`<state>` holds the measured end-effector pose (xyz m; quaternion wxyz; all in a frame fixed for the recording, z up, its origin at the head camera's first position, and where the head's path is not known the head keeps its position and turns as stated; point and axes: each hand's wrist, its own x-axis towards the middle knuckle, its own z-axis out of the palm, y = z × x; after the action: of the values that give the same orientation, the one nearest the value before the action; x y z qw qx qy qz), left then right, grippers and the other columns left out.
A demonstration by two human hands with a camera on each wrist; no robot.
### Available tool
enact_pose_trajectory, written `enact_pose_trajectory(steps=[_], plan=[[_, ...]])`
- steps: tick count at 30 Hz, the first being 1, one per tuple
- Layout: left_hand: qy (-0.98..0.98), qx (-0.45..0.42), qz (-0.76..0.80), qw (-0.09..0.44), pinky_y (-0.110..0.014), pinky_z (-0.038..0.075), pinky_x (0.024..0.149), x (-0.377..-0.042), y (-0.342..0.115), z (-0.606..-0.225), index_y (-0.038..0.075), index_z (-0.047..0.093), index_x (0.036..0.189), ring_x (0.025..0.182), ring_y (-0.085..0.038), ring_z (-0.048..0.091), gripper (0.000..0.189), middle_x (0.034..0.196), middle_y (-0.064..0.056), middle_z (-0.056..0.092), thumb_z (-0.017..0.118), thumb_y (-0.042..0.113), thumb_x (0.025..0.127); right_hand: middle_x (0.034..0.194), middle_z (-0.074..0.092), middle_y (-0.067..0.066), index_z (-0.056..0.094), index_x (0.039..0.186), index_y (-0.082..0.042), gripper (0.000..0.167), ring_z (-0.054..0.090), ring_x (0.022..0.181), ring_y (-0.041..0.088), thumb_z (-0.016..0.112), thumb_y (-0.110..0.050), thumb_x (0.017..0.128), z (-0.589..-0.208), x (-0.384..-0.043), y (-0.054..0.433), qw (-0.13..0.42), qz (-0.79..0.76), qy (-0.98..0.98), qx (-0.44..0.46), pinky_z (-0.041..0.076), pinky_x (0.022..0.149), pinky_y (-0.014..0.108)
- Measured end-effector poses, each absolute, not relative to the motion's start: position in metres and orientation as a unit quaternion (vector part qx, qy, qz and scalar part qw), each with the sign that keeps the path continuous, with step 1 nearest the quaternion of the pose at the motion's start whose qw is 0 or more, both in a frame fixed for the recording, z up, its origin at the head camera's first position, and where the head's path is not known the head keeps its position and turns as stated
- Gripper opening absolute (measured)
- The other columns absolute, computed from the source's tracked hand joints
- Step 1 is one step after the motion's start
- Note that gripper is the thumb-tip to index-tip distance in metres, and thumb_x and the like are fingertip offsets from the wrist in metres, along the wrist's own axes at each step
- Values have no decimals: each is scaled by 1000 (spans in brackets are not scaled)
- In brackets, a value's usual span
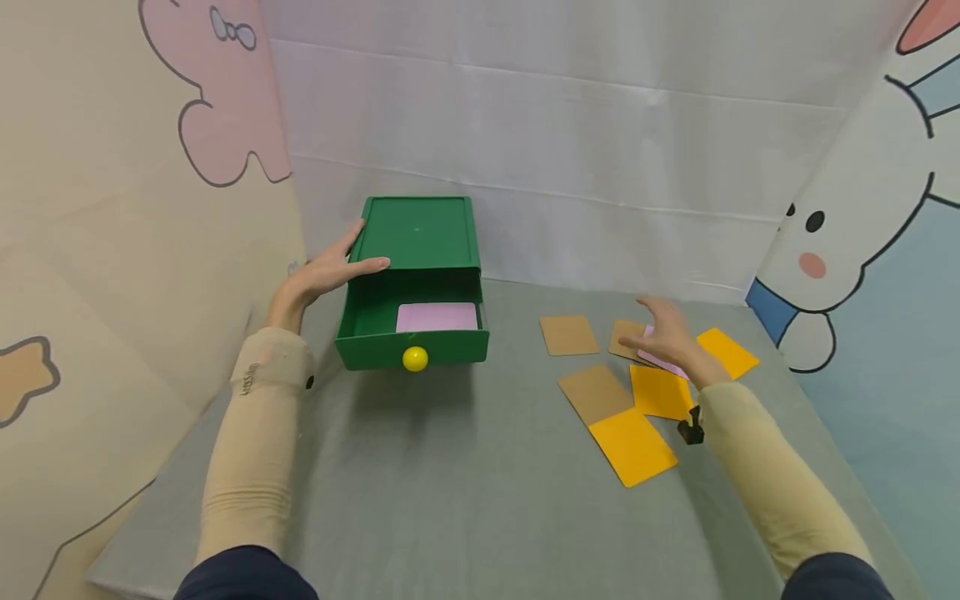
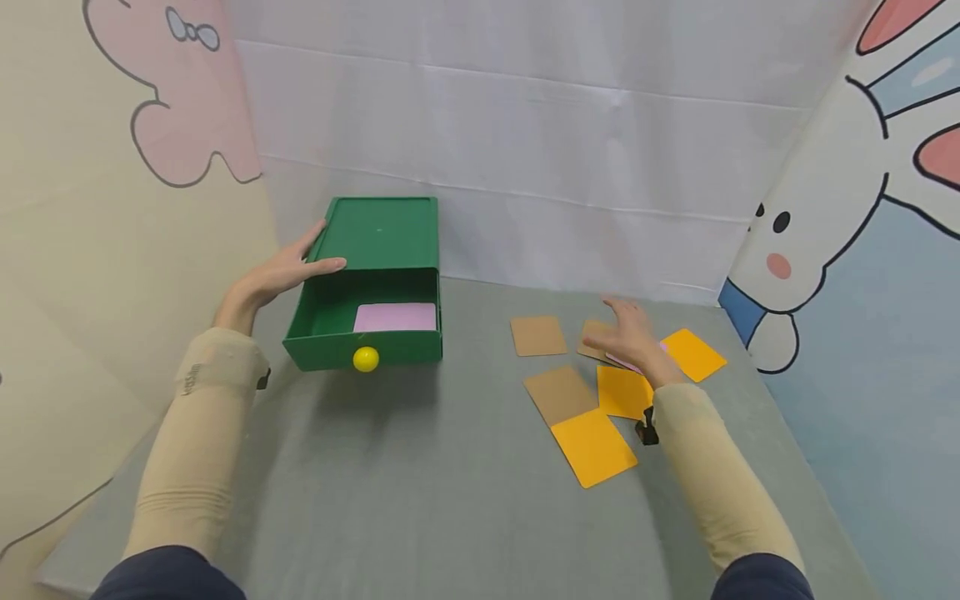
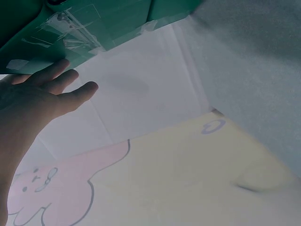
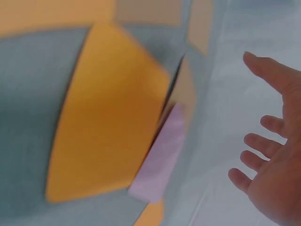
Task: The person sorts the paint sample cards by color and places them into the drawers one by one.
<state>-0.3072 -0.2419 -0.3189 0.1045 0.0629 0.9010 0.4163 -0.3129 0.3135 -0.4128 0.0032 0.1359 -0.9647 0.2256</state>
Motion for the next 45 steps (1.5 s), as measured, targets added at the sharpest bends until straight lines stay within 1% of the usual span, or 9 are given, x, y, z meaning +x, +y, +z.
enact_pose_trajectory(steps=[7,13,18,22,25,33,38,41,45], plan=[[904,57,411,99,-65,7,117,-306,-244,-318,35,-16,153,152,-27,-7,102,162,5,-15,56,62,87,148,27,36,28,147,6,91,26,133,55,75,-35,81,-429,-312,356,-64,203,-973,88,21,106,73],[905,56,409,103,-65,6,118,-307,-241,-317,35,-16,153,152,-27,-9,101,162,6,-16,57,61,87,149,26,36,26,148,6,96,25,133,54,74,-44,81,-441,-311,369,-118,204,-970,53,17,107,73],[904,59,411,105,-66,7,117,-306,-239,-318,36,-16,152,152,-27,-8,100,162,6,-16,57,61,87,148,26,37,27,148,6,100,25,132,54,73,-51,80,-452,-311,374,-131,203,-969,42,15,106,74],[903,59,413,104,-65,7,118,-306,-239,-321,38,-15,152,152,-26,-7,101,162,9,-15,58,62,86,149,22,37,21,149,6,103,23,133,54,72,-52,81,-456,-314,378,-149,206,-967,28,14,107,74],[901,59,416,102,-64,7,118,-307,-239,-323,38,-14,153,152,-25,-8,101,162,9,-14,58,62,86,149,22,38,18,150,6,106,26,131,54,71,-55,80,-457,-316,379,-162,203,-966,19,16,106,73],[899,60,420,107,-64,5,118,-295,-234,-307,27,-15,154,152,-28,-9,99,163,1,-16,57,51,91,142,33,39,26,146,9,107,36,121,52,74,-56,77,-453,-316,376,-130,187,-973,40,23,94,68],[900,62,419,101,-64,7,118,-305,-240,-317,34,-14,153,152,-26,-7,100,163,6,-14,58,58,88,142,35,38,27,146,8,107,34,124,53,73,-59,75,-453,-316,376,-117,180,-976,39,17,99,76],[901,61,419,98,-64,7,118,-306,-241,-319,35,-14,153,152,-26,-7,101,163,5,-14,57,60,87,142,33,38,27,146,7,107,30,126,53,72,-60,76,-452,-316,375,-107,176,-978,39,12,99,80],[900,58,420,98,-64,7,118,-305,-241,-319,35,-15,153,152,-27,-6,102,163,4,-14,58,61,86,142,34,36,29,146,5,106,30,126,51,72,-61,75,-447,-315,367,-91,172,-979,53,18,99,76]])
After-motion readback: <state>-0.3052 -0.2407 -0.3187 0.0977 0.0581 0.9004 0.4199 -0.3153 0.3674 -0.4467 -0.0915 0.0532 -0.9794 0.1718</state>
